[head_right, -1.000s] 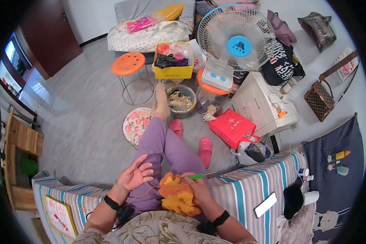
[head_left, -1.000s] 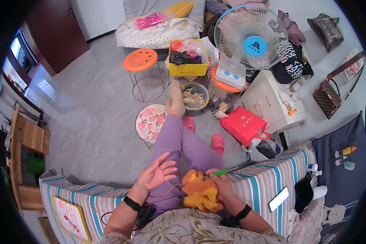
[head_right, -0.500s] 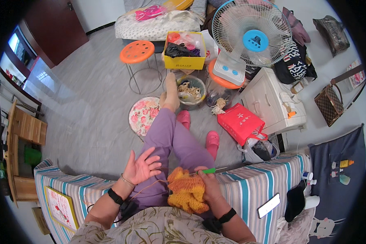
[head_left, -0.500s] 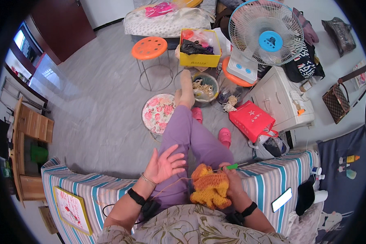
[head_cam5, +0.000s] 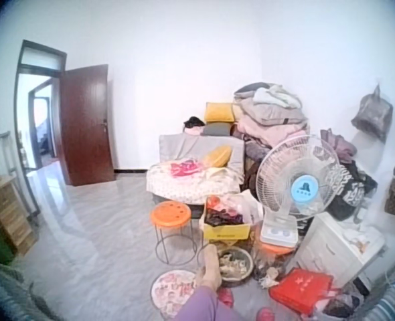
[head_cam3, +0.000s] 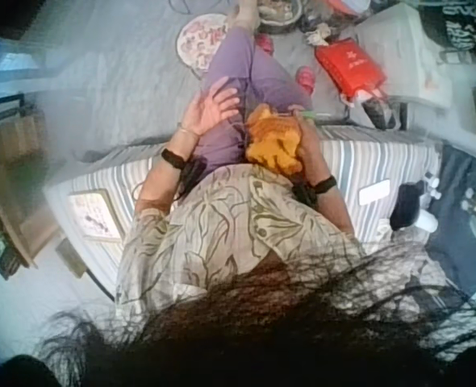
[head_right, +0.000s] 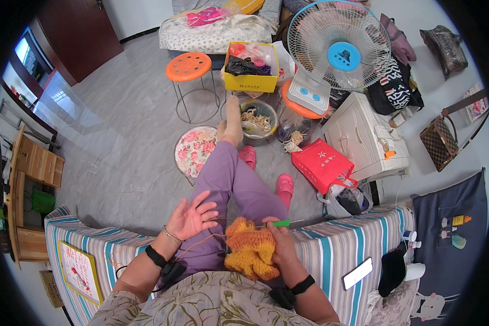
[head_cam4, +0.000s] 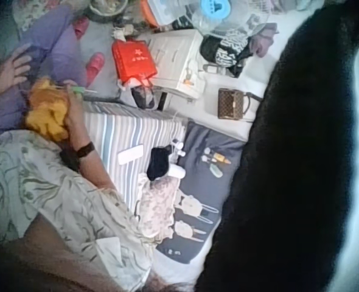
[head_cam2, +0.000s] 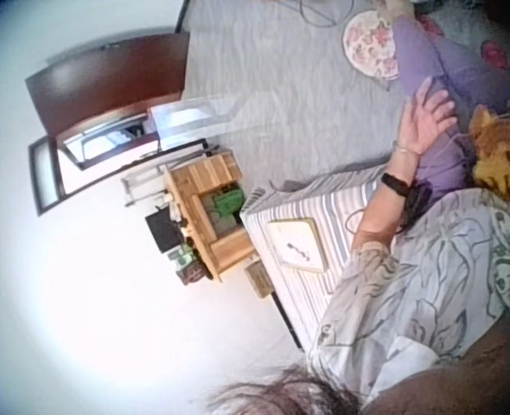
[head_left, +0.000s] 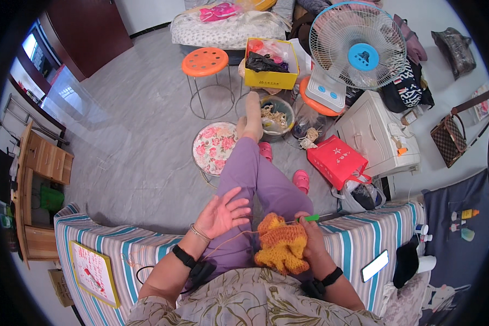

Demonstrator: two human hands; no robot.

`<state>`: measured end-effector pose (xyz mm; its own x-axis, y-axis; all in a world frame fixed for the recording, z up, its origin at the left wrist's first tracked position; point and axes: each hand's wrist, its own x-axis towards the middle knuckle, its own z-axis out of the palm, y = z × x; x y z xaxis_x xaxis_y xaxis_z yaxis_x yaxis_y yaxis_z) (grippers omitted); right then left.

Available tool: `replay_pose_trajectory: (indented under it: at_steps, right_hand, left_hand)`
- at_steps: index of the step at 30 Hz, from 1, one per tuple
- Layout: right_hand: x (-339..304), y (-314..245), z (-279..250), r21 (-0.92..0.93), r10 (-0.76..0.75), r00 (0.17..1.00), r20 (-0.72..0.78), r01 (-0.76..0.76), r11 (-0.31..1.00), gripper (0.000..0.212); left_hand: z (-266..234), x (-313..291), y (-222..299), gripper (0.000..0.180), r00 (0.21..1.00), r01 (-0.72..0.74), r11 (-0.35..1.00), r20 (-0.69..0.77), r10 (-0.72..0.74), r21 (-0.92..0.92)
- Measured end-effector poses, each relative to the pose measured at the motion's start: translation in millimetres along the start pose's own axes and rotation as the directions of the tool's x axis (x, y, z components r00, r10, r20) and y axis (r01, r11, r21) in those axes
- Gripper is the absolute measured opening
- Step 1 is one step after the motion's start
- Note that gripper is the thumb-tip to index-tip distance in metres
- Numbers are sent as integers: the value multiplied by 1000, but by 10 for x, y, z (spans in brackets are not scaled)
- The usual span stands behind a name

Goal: The person is crocheting a yellow and orange object using a green crochet hook.

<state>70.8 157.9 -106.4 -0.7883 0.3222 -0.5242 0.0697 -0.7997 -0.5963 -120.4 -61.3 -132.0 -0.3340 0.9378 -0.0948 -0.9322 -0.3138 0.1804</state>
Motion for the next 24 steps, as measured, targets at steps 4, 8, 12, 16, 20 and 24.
replay_pose_trajectory:
  at_steps: [4, 8, 12, 16, 20, 24]
  right_hand:
    - [15, 27, -53, 7, -1, 1000, -20, 1, 1000, 11]
    - [-29, -8, 31, 15, -6, 999, -38, 6, 1000, 11]
    - [-36, -16, 14, 18, 3, 1000, -5, -3, 1000, 11]
    - [-42, -21, 35, 4, -7, 1000, -29, 7, 1000, 11]
    - [-25, 2, -4, -4, -15, 1000, -19, 14, 1000, 11]
    - [-3, 19, -24, 12, -13, 999, -39, 14, 1000, 11]
  left_hand:
    - [14, -4, -27, 61, 999, -9, 995, -31, 12, 97]
    - [-3, -1, -34, 65, 999, 13, 997, -33, -10, 81]
    - [-25, 0, -41, 63, 999, 9, 996, -32, -6, 93]
    - [-16, 5, -40, 58, 998, 13, 996, -57, -8, 89]
    - [-36, -3, -67, 42, 997, 1, 999, -77, 1, 32]
    - [-111, -17, -95, 17, 999, -32, 988, -37, 38, 148]
